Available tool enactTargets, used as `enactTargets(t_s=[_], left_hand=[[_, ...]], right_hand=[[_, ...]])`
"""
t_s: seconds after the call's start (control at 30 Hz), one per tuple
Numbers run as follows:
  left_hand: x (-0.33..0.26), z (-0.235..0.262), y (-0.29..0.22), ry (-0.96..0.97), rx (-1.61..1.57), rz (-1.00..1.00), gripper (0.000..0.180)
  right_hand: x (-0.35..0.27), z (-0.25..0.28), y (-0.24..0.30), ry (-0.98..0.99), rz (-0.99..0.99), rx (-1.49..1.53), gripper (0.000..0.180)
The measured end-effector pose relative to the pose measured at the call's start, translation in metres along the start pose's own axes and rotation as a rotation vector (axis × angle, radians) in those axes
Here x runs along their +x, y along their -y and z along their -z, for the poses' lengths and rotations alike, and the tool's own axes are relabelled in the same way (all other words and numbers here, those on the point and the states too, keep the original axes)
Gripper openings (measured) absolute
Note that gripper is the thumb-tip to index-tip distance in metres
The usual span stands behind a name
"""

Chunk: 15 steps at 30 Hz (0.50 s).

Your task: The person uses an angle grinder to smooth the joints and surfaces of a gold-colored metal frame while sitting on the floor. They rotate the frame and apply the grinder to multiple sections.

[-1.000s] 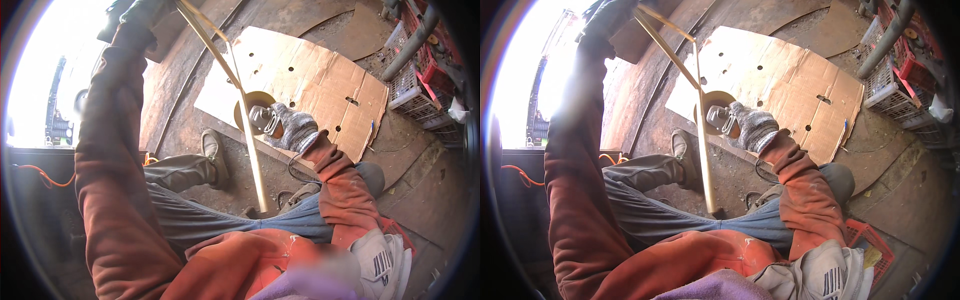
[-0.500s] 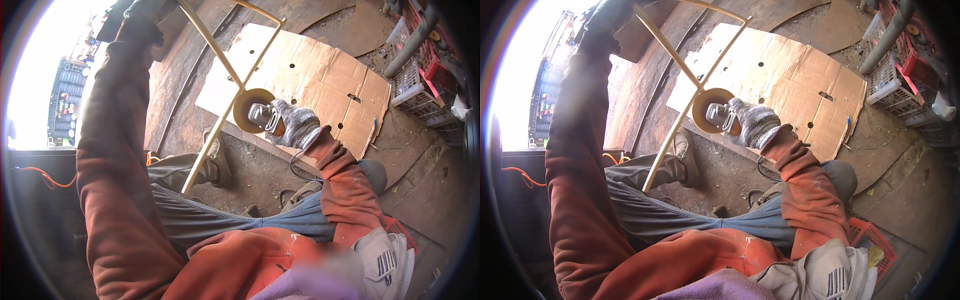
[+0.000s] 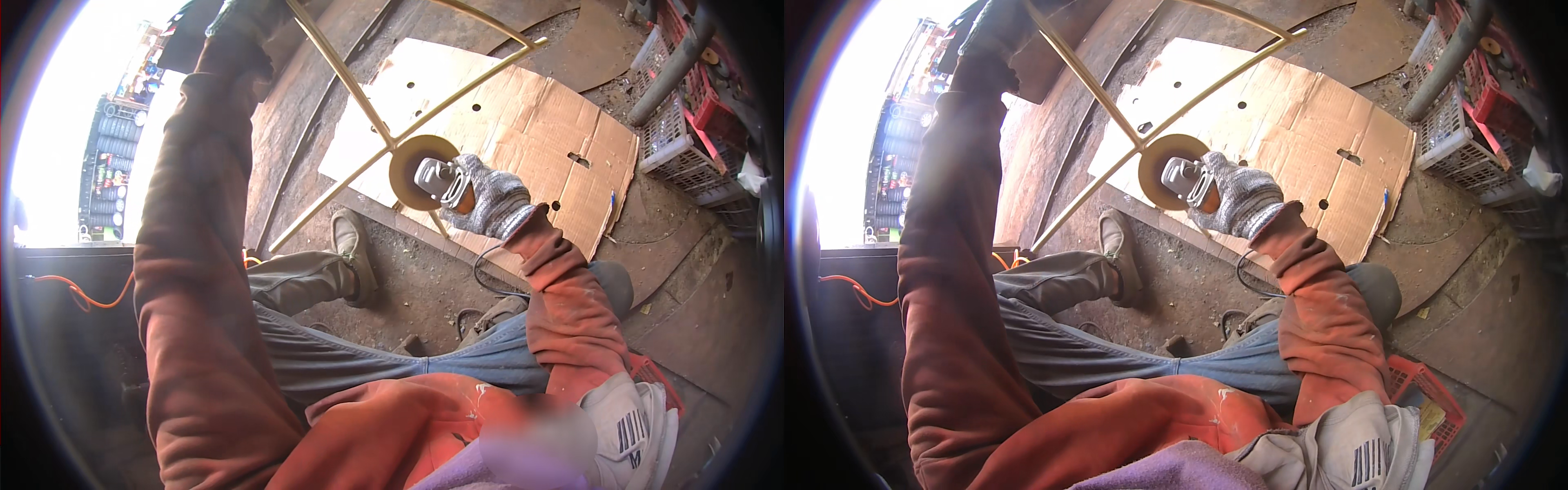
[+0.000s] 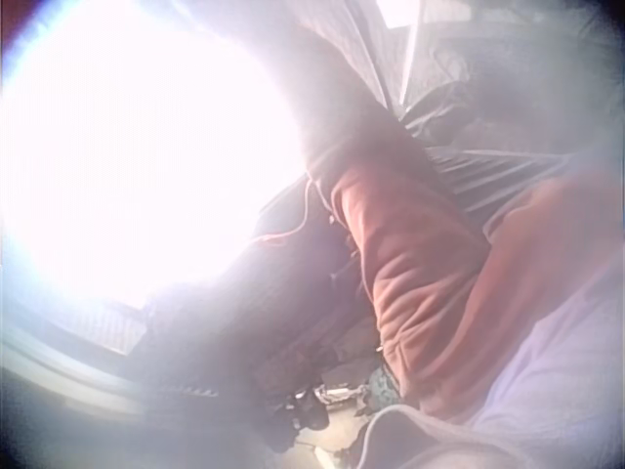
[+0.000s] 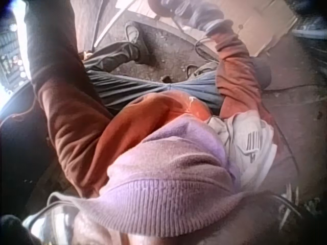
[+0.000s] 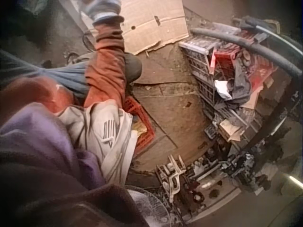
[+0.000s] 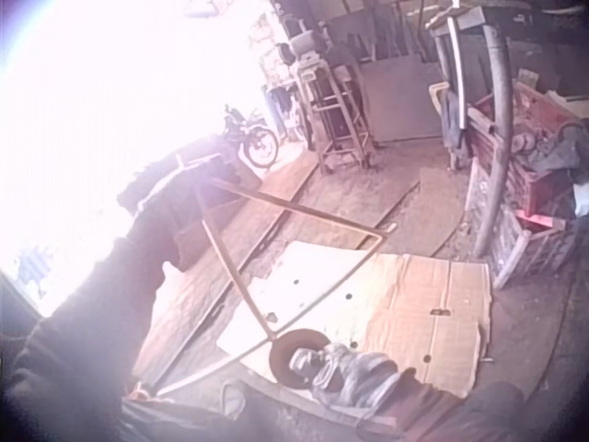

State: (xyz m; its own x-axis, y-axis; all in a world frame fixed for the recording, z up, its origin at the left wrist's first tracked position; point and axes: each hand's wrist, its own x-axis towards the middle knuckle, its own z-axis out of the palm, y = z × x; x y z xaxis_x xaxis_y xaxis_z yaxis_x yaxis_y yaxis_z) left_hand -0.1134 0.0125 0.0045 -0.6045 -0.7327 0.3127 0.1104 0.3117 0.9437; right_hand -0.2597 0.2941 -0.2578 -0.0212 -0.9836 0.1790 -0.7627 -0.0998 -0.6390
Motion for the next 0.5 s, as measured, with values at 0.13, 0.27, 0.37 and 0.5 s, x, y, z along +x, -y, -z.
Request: enactTargets(t_s=[0.13,0.27,0.37,0.5], left_hand=[[0.005,-0.006,-0.001,0.008,-0.002,-0.011,0.028],[0.006,-0.009,-0.005,0.003,0.007,-0.013,0.028],[0.01,-0.016,0.003,0.013,-0.021,-0.027,0.028],[0.006,-0.02,-0.012,0.019,0.023,-0.027,0.028]], right_hand=[[0.001,0.01,0.002,0.029,-0.026,0.022,0.079],[0.003,0.004,0.003,0.03,0.021,0.042,0.078],[0.001,0.004,-0.002,0.08,-0.044,0.004,0.078],[0.003,0.006,0.009,0.003,0.03,0.079,0.069]])
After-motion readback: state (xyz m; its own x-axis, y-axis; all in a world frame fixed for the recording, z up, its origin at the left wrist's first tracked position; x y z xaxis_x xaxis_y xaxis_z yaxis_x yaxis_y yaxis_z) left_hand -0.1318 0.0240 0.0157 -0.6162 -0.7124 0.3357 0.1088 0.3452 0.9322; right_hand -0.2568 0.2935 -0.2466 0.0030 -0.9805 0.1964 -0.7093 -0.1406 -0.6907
